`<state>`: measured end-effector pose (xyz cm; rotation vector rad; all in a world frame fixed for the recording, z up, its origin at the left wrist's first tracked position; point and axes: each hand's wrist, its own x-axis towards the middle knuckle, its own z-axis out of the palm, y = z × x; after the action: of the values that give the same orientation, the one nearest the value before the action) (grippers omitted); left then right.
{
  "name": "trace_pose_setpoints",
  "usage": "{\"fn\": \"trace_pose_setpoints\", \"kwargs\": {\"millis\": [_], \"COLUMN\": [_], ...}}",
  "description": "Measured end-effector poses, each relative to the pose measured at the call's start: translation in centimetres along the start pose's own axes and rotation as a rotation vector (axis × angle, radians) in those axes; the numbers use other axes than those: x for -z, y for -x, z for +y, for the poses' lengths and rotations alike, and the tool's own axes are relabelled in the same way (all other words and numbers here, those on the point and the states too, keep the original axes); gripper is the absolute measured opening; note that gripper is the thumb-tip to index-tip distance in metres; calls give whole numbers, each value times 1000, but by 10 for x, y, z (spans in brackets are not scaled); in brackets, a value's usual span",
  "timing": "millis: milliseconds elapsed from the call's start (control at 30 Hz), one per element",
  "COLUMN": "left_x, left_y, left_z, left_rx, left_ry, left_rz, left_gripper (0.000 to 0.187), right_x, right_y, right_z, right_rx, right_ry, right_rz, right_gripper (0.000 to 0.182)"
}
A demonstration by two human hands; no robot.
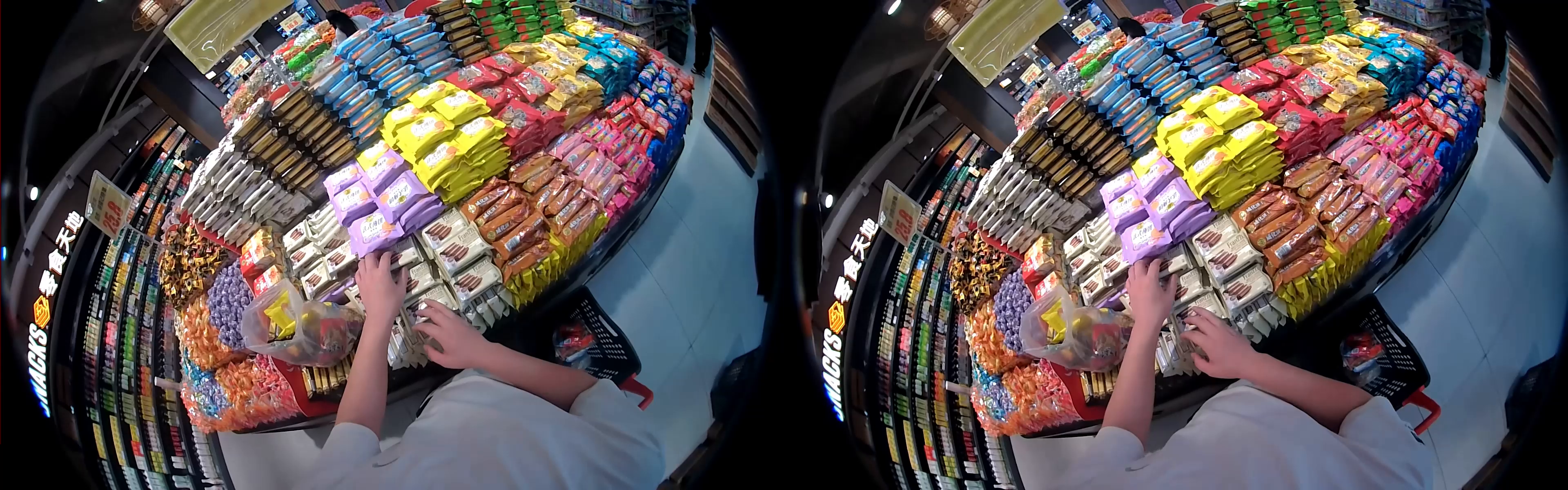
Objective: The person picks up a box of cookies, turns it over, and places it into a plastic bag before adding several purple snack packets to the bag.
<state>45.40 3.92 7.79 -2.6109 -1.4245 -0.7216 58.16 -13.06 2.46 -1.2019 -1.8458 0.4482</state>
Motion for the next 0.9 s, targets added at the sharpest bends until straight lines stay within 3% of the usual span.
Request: {"fn": "trace_pose_setpoints", "kwargs": {"millis": [300,533,733,900], "left_x": [4,10,26,34], "left_y": [29,65,100,124], "left_z": [-3,-5,-3,-15], "left_rx": [-38,69,54,110], "left_ry": [196,374,500,573], "left_rz": [126,103,90,76], "left_gripper": [46,45,52,49], "right_x": [7,17,59,71], "right_y": [9,-6,-81,-157], "right_z": [-4,-13,-29,-15], "right_rx": [32,30,93,155], "right_ry": [-12,-36,81,382], "right_rz": [20,36,199,43], "right_gripper": [37,35,46,66]}}
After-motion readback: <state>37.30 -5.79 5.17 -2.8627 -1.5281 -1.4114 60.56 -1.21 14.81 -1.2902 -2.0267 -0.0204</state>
